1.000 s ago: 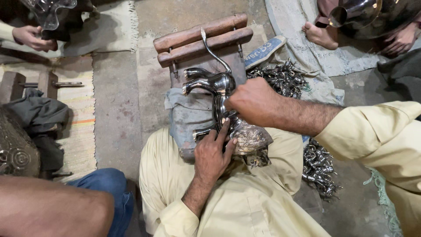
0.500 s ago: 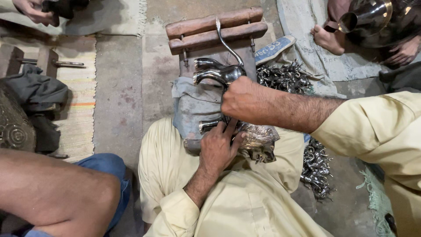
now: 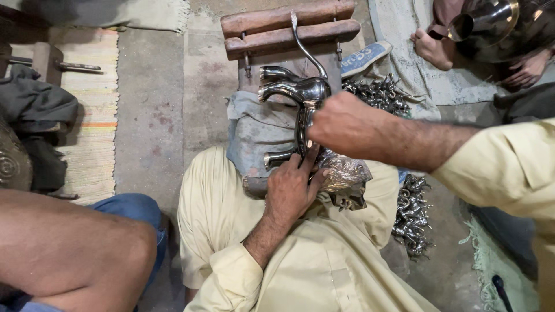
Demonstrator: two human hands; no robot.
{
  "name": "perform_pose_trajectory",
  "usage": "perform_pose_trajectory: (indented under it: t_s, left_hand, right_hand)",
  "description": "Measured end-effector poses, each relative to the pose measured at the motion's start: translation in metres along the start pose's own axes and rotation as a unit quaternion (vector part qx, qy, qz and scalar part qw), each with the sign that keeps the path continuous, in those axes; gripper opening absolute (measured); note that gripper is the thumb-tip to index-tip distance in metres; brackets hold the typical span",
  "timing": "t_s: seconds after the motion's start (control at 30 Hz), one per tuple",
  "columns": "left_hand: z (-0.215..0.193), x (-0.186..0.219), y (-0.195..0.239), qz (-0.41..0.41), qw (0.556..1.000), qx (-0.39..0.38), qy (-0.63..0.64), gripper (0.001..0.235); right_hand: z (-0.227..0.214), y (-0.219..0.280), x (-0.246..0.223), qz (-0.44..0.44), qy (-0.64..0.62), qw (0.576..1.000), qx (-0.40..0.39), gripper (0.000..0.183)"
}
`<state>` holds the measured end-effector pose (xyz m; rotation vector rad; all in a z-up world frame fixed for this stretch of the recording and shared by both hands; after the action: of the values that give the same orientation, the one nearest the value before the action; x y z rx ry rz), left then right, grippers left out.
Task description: The person sits on the floor and uses a chisel and hammer to engrave a silver-colored metal animal figurine. They repeatedly position the chisel on the figurine's body and strike it with a hammer to create surface patterns.
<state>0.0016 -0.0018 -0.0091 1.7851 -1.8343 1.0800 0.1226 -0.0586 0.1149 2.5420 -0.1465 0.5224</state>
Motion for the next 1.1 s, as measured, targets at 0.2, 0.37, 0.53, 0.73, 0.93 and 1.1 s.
perform_pose_trajectory:
  t_s: [0.2, 0.37, 0.53, 0.73, 0.93, 1.1]
  left_hand:
    - [-0.001, 0.000, 0.000, 0.006, 1.000, 0.015, 0.020, 0.058]
    - [0.003, -0.005, 0.003, -0.008, 1.000, -0.003, 0.029, 0.038]
    - [-0.003, -0.008, 0.007, 0.019, 0.993, 0.071, 0.091, 0.046]
    - [-0.004, -0.008, 0.007, 0.004, 0.989, 0.077, 0.125, 0.038]
    - [-0.008, -0.006, 0.007, 0.009, 0.988, 0.079, 0.129, 0.035]
    - [-0.010, -0.004, 0.004, 0.007, 0.989, 0.082, 0.119, 0.035]
  right_hand:
    - [0.011, 0.015, -0.011, 0.132, -0.053, 0.984, -0.104, 0.008]
    - [0.005, 0.006, -0.040, 0.070, 0.014, 0.989, -0.127, 0.024]
    - [-0.006, 0.007, -0.062, -0.016, 0.022, 0.995, -0.099, 0.017]
    - [0.003, 0.004, -0.020, 0.023, 0.015, 0.985, -0.168, 0.020]
    - [-0.008, -0.008, -0.002, -0.012, 0.056, 0.997, -0.055, 0.006]
    - [-0.015, -0.007, 0.006, 0.038, -0.002, 0.997, -0.067, 0.014]
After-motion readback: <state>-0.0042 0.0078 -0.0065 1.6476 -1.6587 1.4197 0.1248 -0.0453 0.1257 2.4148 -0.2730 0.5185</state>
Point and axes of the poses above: each hand's wrist, its own y-axis away from the middle knuckle, its own z-axis out of the palm, x = y × z, the point moved 3 cm from there along -y, towards the middle knuckle, and after that the axes turned 5 degrees about y, right-handed, at the moved point
